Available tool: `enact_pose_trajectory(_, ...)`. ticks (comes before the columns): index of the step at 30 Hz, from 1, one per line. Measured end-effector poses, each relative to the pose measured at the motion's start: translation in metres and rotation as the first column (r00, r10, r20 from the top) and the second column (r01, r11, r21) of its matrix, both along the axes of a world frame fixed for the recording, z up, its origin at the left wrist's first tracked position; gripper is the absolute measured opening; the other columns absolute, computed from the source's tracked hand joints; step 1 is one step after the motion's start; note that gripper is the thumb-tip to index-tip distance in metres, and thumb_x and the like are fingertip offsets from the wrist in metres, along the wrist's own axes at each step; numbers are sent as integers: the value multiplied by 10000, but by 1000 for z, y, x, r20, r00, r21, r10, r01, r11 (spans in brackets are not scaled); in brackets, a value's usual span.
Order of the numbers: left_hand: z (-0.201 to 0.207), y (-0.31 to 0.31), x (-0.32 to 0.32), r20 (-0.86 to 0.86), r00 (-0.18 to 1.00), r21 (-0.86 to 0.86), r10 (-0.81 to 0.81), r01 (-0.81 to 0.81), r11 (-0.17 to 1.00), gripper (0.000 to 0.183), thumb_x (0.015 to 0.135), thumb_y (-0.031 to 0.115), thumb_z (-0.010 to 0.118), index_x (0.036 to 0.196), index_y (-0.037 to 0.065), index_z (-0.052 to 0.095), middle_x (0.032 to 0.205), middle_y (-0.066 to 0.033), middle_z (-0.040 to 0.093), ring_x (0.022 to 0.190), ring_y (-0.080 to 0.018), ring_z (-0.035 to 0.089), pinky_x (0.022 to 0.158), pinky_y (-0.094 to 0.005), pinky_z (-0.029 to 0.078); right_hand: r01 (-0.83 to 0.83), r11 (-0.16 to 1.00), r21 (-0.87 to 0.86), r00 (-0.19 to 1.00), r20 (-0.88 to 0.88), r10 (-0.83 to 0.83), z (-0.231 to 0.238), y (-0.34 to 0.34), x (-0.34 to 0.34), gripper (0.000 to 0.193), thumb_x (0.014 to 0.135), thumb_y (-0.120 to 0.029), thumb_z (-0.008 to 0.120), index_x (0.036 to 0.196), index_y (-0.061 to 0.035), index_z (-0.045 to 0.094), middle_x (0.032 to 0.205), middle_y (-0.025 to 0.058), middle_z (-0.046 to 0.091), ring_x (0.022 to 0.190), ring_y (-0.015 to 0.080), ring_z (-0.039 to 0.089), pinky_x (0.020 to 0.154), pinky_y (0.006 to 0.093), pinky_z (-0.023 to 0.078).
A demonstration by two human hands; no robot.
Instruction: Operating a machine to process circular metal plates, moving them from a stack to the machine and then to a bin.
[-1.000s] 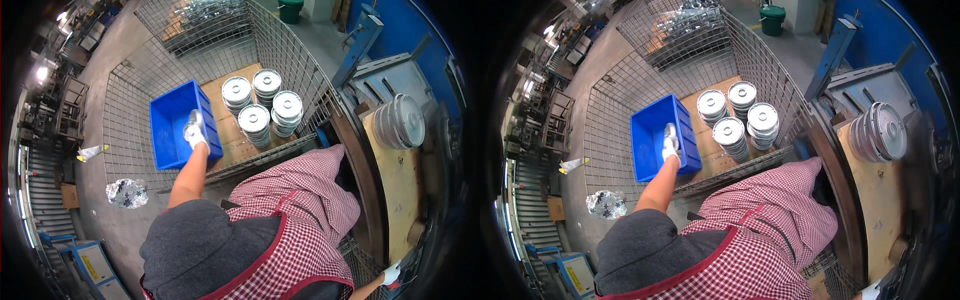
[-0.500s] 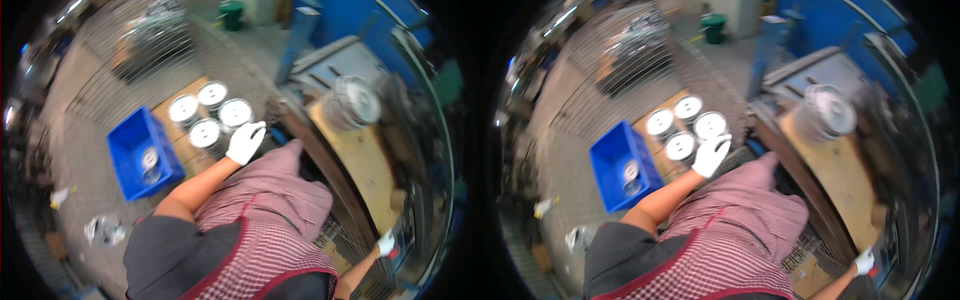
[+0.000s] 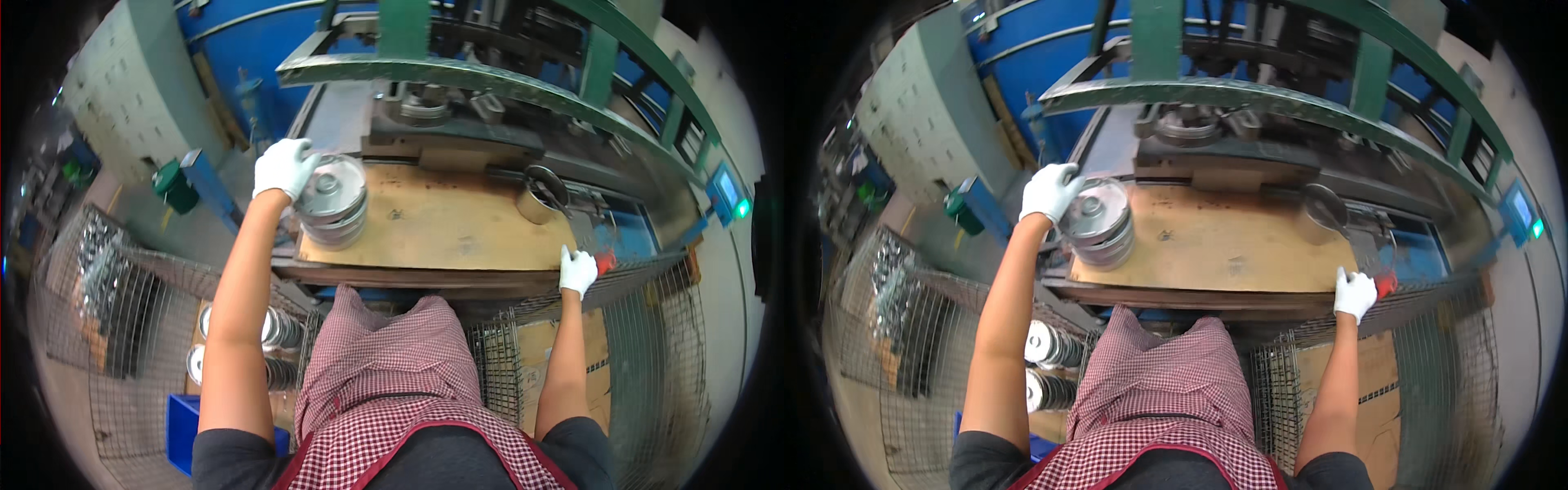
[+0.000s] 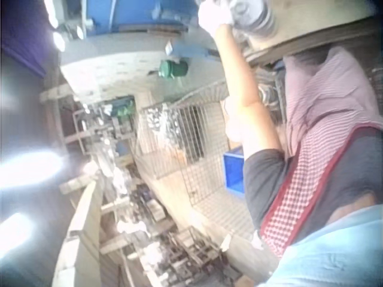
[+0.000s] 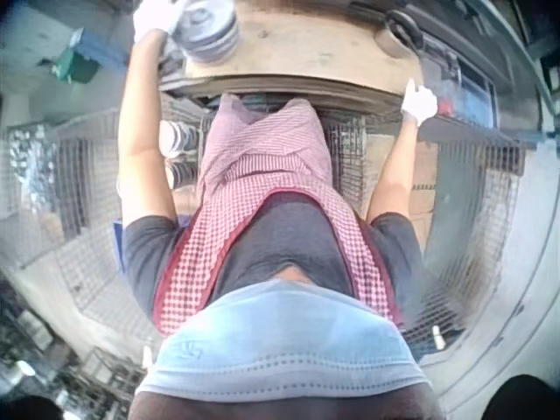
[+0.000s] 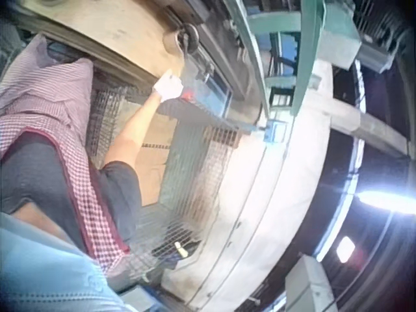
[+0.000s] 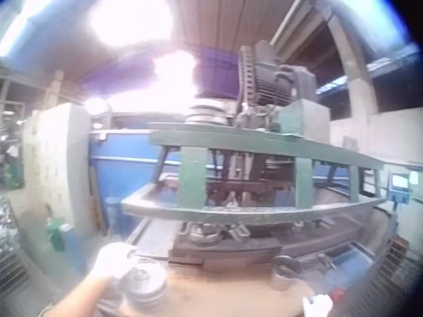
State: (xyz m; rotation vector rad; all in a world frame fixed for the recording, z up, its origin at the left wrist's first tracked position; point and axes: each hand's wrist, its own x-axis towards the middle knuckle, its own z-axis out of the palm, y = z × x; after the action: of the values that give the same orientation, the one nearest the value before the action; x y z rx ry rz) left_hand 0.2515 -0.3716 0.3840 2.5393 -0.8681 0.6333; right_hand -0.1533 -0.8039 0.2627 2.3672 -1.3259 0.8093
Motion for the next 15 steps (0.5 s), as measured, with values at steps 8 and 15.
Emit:
enact_pose_trajectory(8, 14, -25, 25, -274, 950, 370, 148, -39, 928, 408, 862, 453, 570, 987, 96, 726, 1004, -169, 690, 942, -340, 653, 838, -410, 501, 8, 1000, 13, 999, 36, -8, 3, 4, -6, 419, 811, -416, 654, 620, -44, 678, 691, 156, 646, 726, 350, 613, 698, 446, 465)
enact_pose_trajectory(15, 6, -2, -16, -370, 892, 311, 261, -146, 939, 335, 862, 282, 478, 1084, 102, 653, 1077, -201, 662, 1016, -388, 622, 891, -434, 482, 13, 998, -55, 998, 61, -9, 2, 2, -3, 405, 802, -399, 656, 604, -45, 673, 651, 155, 633, 669, 347, 604, 691, 437, 462)
